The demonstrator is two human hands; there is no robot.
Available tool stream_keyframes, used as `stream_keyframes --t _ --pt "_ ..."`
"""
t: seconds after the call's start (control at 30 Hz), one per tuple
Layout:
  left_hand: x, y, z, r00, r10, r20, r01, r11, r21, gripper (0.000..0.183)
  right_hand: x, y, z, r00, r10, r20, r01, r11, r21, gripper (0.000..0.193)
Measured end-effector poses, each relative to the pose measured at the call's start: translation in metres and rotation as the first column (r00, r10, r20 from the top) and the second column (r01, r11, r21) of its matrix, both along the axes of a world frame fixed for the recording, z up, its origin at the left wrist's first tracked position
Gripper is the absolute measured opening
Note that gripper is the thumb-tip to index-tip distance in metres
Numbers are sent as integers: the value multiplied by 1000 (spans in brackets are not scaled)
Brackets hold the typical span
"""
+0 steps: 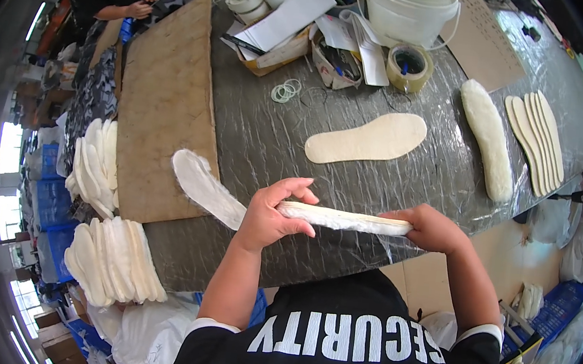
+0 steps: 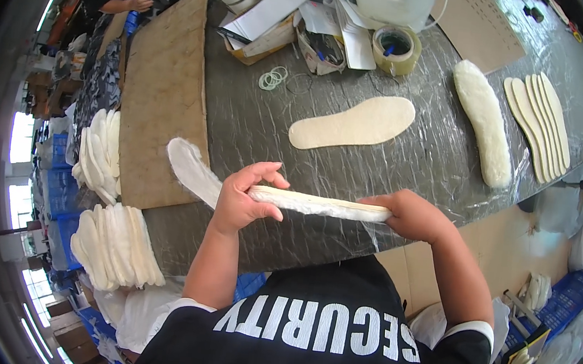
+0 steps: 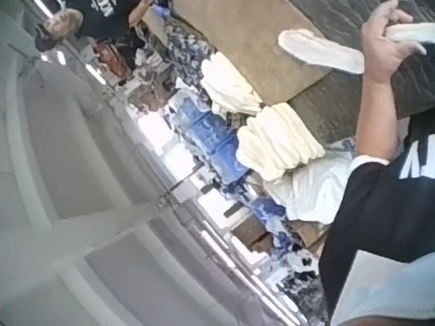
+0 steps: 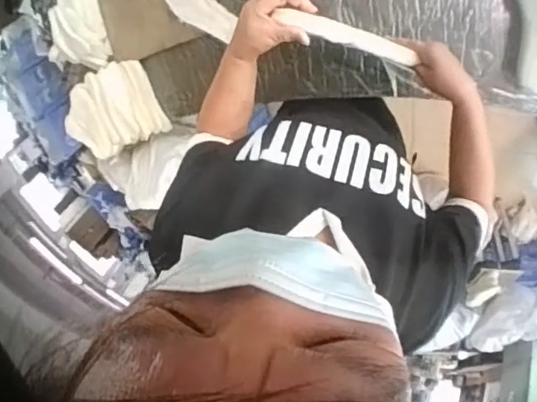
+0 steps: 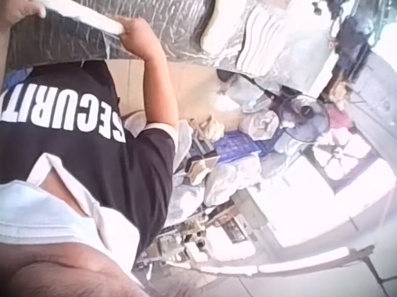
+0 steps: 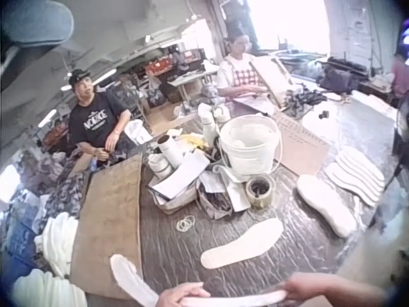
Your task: Sorting and organizing white furry insoles on a wooden board at a shoe manufacturing facility.
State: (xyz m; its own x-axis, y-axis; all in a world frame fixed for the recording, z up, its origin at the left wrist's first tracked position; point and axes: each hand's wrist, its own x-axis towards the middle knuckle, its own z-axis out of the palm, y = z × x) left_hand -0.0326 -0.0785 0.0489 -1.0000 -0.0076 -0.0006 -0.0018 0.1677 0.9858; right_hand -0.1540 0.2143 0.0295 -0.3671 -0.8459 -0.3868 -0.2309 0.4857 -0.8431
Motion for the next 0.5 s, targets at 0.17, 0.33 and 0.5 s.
stream_keyframes --t 0.17,0.33,0.5 --pt "8 -15 2 998 29 -63 -15 976 218 49 9 -1 8 991 -112 77 116 992 -49 56" --pt "2 -5 12 995 38 -93 -12 964 267 37 8 0 14 992 -122 18 123 988 -98 53" --pt "5 -20 -1 912 398 -95 -365 896 254 17 0 -18 28 993 -104 -47 96 983 -154 45"
